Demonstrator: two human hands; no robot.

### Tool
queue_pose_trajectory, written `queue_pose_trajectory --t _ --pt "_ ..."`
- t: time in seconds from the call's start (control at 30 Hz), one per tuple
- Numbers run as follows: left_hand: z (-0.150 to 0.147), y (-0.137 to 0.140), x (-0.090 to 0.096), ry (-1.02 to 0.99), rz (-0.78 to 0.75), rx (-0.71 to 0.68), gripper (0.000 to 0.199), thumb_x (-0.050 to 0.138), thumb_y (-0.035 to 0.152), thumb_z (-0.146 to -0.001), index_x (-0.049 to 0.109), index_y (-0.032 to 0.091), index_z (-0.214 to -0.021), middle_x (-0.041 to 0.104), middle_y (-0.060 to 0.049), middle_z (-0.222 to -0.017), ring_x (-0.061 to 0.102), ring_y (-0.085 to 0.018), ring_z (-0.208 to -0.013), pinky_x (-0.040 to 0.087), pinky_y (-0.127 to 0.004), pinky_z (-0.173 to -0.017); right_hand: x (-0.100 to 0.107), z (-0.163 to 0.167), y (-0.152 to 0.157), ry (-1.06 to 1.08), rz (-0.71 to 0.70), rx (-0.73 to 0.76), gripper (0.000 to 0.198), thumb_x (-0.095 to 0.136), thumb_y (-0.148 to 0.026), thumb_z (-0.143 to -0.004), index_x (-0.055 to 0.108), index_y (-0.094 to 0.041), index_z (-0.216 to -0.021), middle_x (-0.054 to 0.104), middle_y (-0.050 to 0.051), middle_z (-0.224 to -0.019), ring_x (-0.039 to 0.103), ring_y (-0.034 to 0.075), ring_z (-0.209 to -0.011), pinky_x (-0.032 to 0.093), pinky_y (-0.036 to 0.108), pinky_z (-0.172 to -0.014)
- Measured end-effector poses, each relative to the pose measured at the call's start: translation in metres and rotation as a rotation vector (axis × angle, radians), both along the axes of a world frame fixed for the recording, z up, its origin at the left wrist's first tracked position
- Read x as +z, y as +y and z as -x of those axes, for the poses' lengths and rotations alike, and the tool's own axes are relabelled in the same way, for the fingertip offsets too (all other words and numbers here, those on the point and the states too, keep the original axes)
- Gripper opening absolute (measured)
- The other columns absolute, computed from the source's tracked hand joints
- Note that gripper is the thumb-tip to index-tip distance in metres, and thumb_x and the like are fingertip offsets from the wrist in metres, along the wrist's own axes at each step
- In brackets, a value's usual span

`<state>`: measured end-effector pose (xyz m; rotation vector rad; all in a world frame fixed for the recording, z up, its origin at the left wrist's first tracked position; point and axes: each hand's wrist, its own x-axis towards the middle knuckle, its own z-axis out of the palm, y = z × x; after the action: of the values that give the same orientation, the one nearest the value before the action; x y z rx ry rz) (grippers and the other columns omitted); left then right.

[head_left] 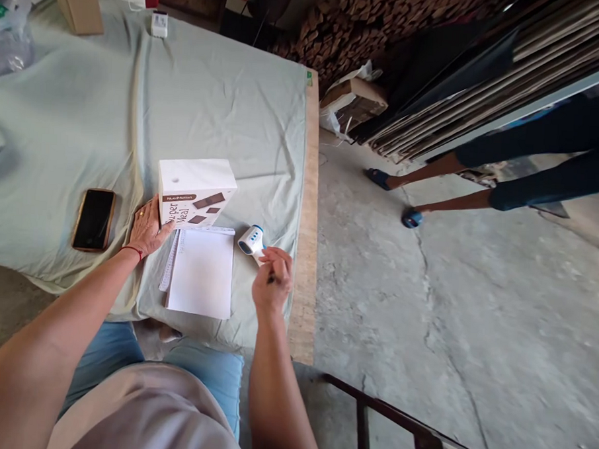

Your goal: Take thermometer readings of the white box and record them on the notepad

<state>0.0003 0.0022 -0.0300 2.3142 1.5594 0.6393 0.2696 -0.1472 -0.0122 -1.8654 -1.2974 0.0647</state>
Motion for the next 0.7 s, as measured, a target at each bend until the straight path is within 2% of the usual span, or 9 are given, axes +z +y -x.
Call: queue_pose_trajectory --t 0.1,0.17,0.23,0.3,0.37,0.47,0.57,0.7 --pt "0.002 0.001 -0.001 -0.135 -0.029 0.026 0.079 0.027 0.068 -0.093 0.036 0.009 -0.144 0.054 -0.021 -0.138 0.05 -0.034 -0.128 0.038 -0.05 -0.108 -0.004 -0.024 0.014 -0.096 0.316 -0.048 0.032 0.051 -0.032 -0.083 0.066 -0.02 -0.109 0.062 0.013 -0.119 0.055 0.028 -0.111 0.045 0.045 -0.095" --pt "0.003 0.001 -0.002 -0.191 -0.041 0.055 0.085 0.018 0.073 -0.092 0.035 0.008 -0.145 0.058 -0.021 -0.134 0.055 -0.033 -0.123 0.041 -0.048 -0.104 -0.004 -0.031 0.023 -0.161 0.531 -0.072 0.044 0.062 -0.035 -0.075 0.064 -0.019 -0.115 0.063 0.015 -0.121 0.053 0.032 -0.113 0.044 0.045 -0.095" --pt "0.004 0.001 -0.003 -0.201 -0.049 0.073 0.088 0.008 0.074 -0.092 0.037 0.01 -0.145 0.059 -0.02 -0.133 0.056 -0.032 -0.121 0.042 -0.046 -0.103 -0.001 -0.034 0.028 -0.172 0.661 -0.074 0.047 0.064 -0.035 -0.072 0.064 -0.017 -0.115 0.066 0.015 -0.114 0.054 0.032 -0.111 0.043 0.044 -0.094" --pt "0.004 0.001 -0.004 -0.173 -0.047 0.086 0.091 0.001 0.074 -0.091 0.039 0.011 -0.145 0.059 -0.019 -0.135 0.055 -0.031 -0.122 0.041 -0.045 -0.103 0.005 -0.032 0.03 -0.097 0.702 -0.079 0.04 0.063 -0.034 -0.072 0.067 -0.017 -0.108 0.069 0.013 -0.103 0.056 0.03 -0.103 0.043 0.041 -0.089" --pt "0.004 0.001 -0.005 -0.133 -0.036 0.096 0.092 -0.002 0.073 -0.091 0.039 0.011 -0.146 0.058 -0.019 -0.136 0.053 -0.032 -0.124 0.041 -0.046 -0.103 0.012 -0.023 0.03 0.097 0.654 -0.089 0.036 0.063 -0.037 -0.07 0.068 -0.018 -0.099 0.069 0.008 -0.089 0.058 0.027 -0.09 0.044 0.037 -0.079" --pt "0.003 0.001 -0.007 -0.096 -0.022 0.095 0.088 0.0 0.069 -0.094 0.04 0.01 -0.146 0.058 -0.02 -0.136 0.051 -0.033 -0.126 0.04 -0.047 -0.103 0.02 0.011 0.027 0.55 0.429 0.001 0.039 0.066 -0.049 -0.066 0.068 -0.017 -0.088 0.064 0.002 -0.072 0.056 0.02 -0.07 0.042 0.032 -0.065" --pt "0.003 0.002 -0.007 -0.082 -0.015 0.111 0.084 0.004 0.066 -0.096 0.041 0.01 -0.146 0.058 -0.019 -0.135 0.051 -0.033 -0.125 0.04 -0.048 -0.104 0.022 0.06 0.029 0.921 0.216 0.176 0.041 0.068 -0.057 -0.063 0.065 -0.018 -0.074 0.061 0.002 -0.067 0.055 0.018 -0.069 0.042 0.03 -0.062" --pt "0.002 0.001 -0.004 -0.075 -0.001 0.122 0.079 0.007 0.062 -0.097 0.04 0.011 -0.147 0.057 -0.018 -0.136 0.052 -0.033 -0.125 0.04 -0.048 -0.103 0.02 0.104 0.042 1.173 0.132 0.245 0.039 0.074 -0.055 -0.058 0.062 -0.019 -0.066 0.059 0.0 -0.065 0.053 0.015 -0.067 0.04 0.028 -0.061"
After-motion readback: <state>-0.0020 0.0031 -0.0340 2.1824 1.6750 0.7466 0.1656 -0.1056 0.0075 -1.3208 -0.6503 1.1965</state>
